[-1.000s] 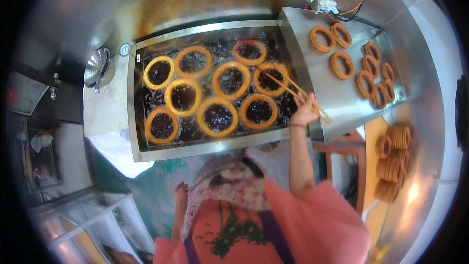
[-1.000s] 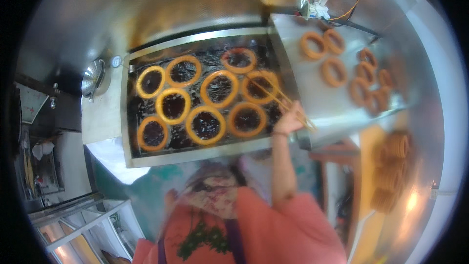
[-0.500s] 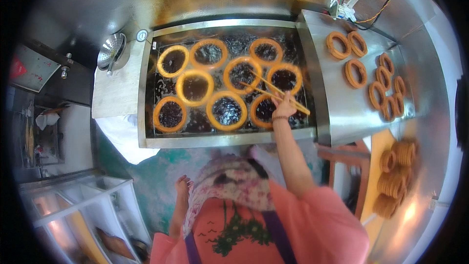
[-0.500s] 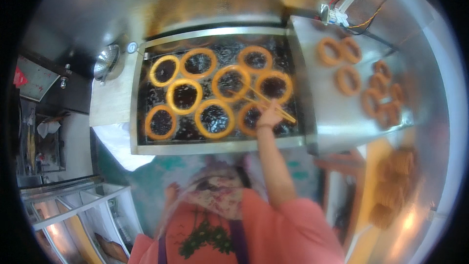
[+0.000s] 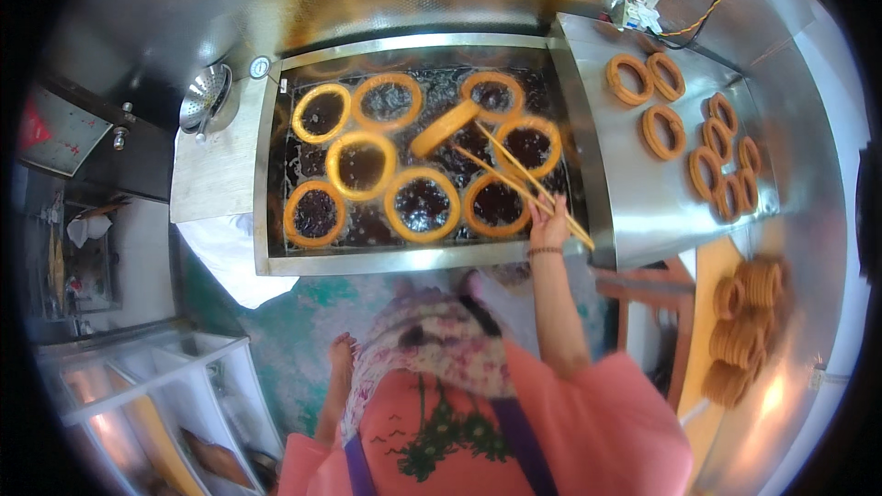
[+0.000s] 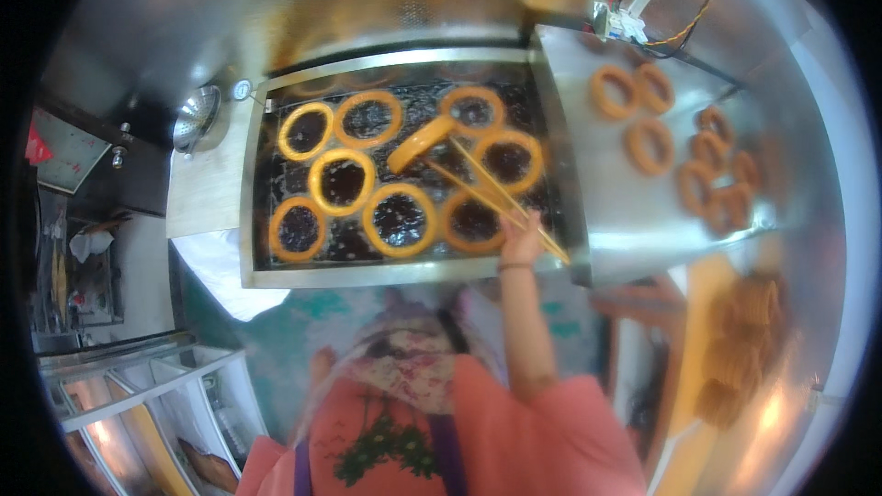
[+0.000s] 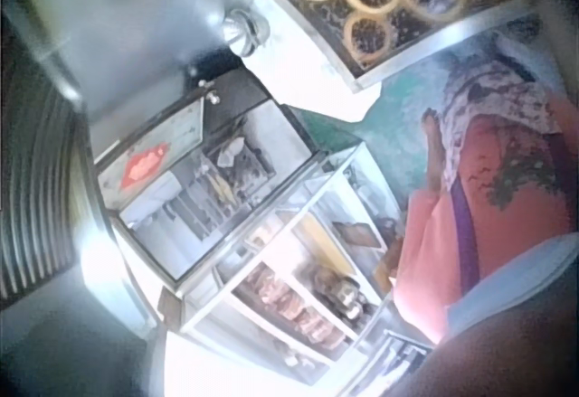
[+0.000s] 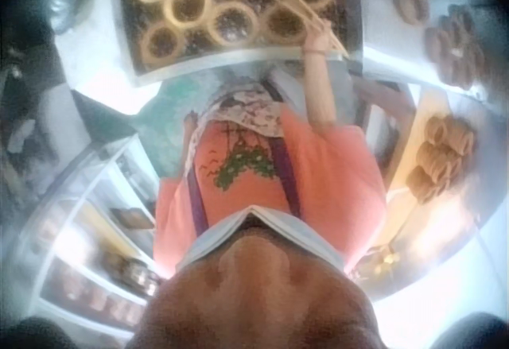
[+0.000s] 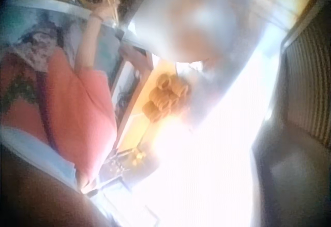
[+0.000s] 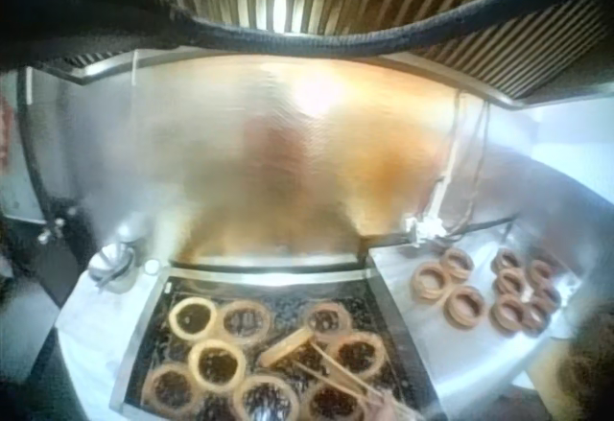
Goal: The person fries circular dough rings in a vat of hot oil, flipping them with wooden sticks and transferring the cooked dough to a metal tray before stacking them by hand.
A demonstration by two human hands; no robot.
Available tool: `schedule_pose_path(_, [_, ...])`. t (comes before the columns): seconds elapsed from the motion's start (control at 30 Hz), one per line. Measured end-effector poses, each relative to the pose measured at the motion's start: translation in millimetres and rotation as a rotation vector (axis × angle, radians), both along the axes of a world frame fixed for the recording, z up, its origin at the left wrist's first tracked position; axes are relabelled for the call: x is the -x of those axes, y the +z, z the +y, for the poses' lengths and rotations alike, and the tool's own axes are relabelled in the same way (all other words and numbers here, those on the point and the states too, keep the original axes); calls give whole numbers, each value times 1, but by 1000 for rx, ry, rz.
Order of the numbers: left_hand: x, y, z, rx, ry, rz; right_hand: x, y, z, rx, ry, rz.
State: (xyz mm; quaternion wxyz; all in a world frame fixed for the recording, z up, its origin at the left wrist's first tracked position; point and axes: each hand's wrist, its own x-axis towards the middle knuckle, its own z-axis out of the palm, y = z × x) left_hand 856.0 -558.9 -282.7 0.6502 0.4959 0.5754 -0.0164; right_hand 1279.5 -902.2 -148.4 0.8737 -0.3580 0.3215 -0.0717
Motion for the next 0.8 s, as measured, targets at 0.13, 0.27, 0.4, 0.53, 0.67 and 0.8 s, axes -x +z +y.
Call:
schedule_pose_path(0.13, [-27,5,-5,31,2,-15,17,8,-11,125,-47,13])
schedule_pose_path(0.27, [-54,28,-9,85,13,20,26,21,-9,293,-64,-73])
schedule_pose_path(0.4, [-37,3,-5,95,0,-71,36,51,-8,417,-95,-116])
schedule_pose_path(0.53, [-33,-8,4,-15,-171,-41,68,90,-32,543,-98,-171])
schedule_pose_path(0.67, [-39,5,-1,45,-40,-56,102,110,-56,636,-131,-132])
schedule_pose_path(0.8, [-51,21,1,73,-27,4,116,86,-69,661,-149,-94])
